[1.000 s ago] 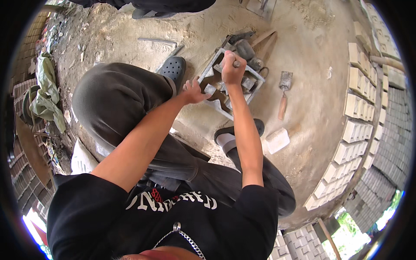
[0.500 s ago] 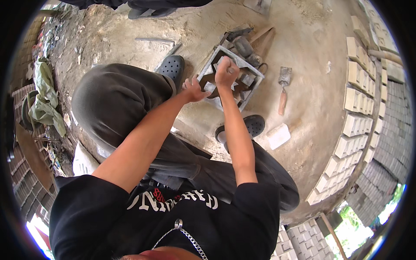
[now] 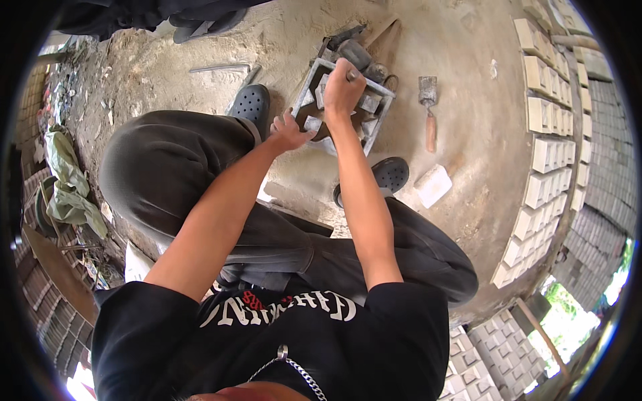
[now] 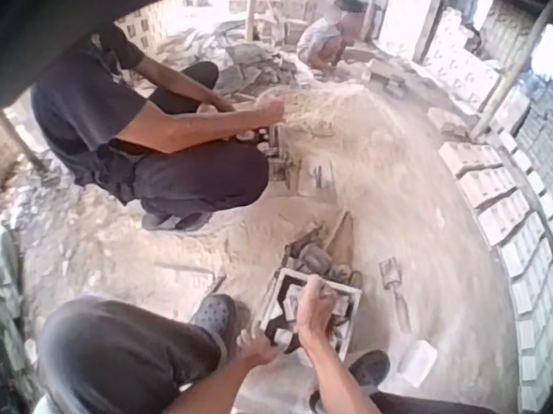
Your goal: The person fills a star-shaped mold with cement and uses a tool to smooth and press the material into the mold.
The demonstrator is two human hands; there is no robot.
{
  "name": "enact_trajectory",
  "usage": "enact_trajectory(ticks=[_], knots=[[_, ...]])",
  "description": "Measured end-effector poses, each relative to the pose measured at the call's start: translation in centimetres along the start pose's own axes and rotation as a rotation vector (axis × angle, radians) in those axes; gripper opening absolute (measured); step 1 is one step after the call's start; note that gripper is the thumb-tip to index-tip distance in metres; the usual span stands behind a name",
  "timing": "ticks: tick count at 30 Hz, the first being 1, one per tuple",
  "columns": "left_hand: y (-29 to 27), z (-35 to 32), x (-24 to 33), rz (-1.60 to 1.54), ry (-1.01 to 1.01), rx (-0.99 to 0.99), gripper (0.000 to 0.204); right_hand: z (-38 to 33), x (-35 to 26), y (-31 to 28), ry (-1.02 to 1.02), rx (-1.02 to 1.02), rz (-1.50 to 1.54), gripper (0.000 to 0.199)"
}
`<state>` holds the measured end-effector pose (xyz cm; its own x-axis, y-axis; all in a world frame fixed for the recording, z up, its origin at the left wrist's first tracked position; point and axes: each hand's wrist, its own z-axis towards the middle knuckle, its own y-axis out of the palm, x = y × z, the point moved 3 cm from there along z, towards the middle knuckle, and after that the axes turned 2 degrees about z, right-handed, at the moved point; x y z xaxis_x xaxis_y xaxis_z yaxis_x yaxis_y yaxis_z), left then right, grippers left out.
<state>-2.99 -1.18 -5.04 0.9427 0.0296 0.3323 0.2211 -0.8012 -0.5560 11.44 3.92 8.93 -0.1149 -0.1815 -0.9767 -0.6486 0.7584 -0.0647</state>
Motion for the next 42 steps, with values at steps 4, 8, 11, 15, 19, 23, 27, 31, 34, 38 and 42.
enact_trajectory(ticks=[4,8,11,15,19,23,27,31,34,38,42], knots=[[-1.2,-0.5,1.2,-0.099,-0.039,-0.102,0.124,-0.3,5.4,-1.2,-0.113,-0.058,-0.016,0.035],[-1.2,0.9,1.0,-0.083,0.022,-0.265,0.127,0.6,2.2,-2.6,-0.049,-0.083,0.133,0.037],[-3.2,0.3,1.4,-0.202,0.034,-0.306,0.124,-0.6,-1.7,-4.5,-0.075,-0.055,0.250,0.038],[-5.9,0.2,1.4,-0.314,0.173,-0.305,0.092,-3.8,-3.9,-6.3,-0.104,0.169,0.227,0.036],[-5.9,1.5,1.4,-0.200,0.263,-0.140,0.074,-5.6,-3.5,-7.0,0.039,0.243,0.307,0.037],[-6.2,3.1,1.5,-0.078,0.257,-0.218,0.071,-6.7,-2.0,-7.5,0.098,0.265,0.408,0.040],[-8.1,3.2,4.5,0.037,0.260,-0.292,0.067,-7.9,-0.7,-7.3,0.027,0.231,0.254,0.042],[-6.6,4.6,3.6,0.059,0.314,-0.319,0.065,-8.0,4.5,-6.6,-0.059,0.048,0.055,0.043],[-6.5,5.0,3.2,0.013,0.320,-0.304,0.072,-8.1,1.8,-6.9,-0.013,0.168,0.149,0.043],[-7.6,3.6,5.1,0.087,0.314,-0.241,0.075,-8.8,2.9,-8.0,-0.025,0.136,0.286,0.042],[-7.2,3.9,4.2,0.024,0.358,-0.245,0.075,-7.2,5.0,-6.5,-0.029,0.093,-0.017,0.040]])
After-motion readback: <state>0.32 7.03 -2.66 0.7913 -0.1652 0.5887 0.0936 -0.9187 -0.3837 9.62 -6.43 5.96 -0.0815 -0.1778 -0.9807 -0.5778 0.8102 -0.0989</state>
